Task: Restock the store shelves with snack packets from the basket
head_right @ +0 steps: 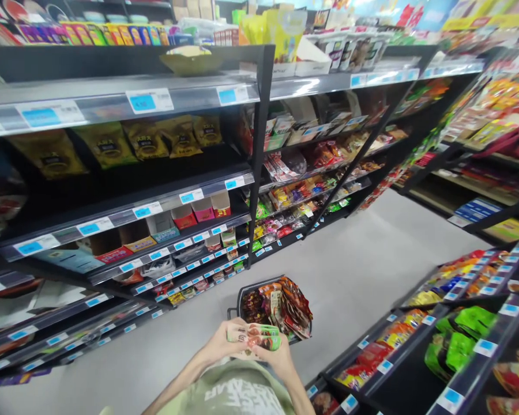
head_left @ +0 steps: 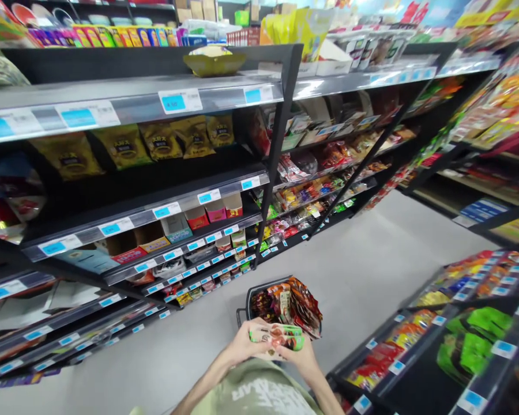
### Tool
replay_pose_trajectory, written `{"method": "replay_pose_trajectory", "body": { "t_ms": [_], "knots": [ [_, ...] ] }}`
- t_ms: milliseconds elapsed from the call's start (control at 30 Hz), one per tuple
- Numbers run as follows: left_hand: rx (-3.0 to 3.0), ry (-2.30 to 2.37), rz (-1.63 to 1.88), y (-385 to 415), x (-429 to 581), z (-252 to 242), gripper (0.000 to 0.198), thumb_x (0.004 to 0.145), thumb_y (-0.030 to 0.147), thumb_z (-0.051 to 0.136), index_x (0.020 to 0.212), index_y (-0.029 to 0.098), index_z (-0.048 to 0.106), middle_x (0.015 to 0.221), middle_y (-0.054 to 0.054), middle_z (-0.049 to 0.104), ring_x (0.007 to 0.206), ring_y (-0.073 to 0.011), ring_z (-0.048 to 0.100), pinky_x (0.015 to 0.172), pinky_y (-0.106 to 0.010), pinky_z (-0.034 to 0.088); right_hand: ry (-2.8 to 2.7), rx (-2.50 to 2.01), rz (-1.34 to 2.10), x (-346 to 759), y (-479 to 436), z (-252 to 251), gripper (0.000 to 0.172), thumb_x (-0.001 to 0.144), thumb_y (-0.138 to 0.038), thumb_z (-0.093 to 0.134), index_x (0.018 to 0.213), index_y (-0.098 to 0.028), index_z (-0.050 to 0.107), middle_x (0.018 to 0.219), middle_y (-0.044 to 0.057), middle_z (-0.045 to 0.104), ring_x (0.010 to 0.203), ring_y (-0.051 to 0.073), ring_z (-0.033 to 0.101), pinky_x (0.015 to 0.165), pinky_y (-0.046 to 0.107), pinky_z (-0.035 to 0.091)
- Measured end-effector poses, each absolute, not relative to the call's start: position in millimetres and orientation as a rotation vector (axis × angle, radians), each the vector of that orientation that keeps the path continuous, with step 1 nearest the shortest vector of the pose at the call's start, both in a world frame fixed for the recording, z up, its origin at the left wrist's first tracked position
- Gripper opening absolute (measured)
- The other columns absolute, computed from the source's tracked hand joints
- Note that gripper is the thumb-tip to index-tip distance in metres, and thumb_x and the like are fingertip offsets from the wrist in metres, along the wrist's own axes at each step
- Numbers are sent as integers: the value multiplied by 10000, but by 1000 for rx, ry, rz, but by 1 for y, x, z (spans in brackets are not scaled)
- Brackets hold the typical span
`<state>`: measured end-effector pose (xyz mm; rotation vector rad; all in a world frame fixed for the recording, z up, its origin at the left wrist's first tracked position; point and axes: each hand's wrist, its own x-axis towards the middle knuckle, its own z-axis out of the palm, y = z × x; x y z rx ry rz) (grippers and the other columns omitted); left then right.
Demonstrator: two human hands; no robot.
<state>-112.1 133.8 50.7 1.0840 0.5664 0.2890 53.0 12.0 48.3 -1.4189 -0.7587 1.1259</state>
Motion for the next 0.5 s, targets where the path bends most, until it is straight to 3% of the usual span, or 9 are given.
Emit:
{"method": "replay_pose_trajectory", "body": {
  "t_ms": [167,367,500],
  "knots": [
    [1108,585,314,134,-73,58,523,602,367,902,1072,218,727,1074,-86,731,936,-236,686,801,-284,534,-802,-1449,1048,86,20,49,422,689,-403,814,1024,-149,777,1029,135,775,980,349,727,912,466,583],
    [1230,641,360,130,-23,62,502,739,430,809,1137,149,689,1155,-139,706,1029,-245,666,882,-300,529,-734,-1535,928,123,14,45,366,729,-419,779,983,-155,776,1047,136,769,987,334,722,917,442,583],
    [1153,562,259,132,-8,60,550,629,368,893,1071,126,673,1009,-113,717,874,-205,683,757,-279,555,-783,-1485,952,141,9,38,399,716,-405,796,1031,-166,743,1074,129,754,1018,318,708,933,420,571]
  ]
}}
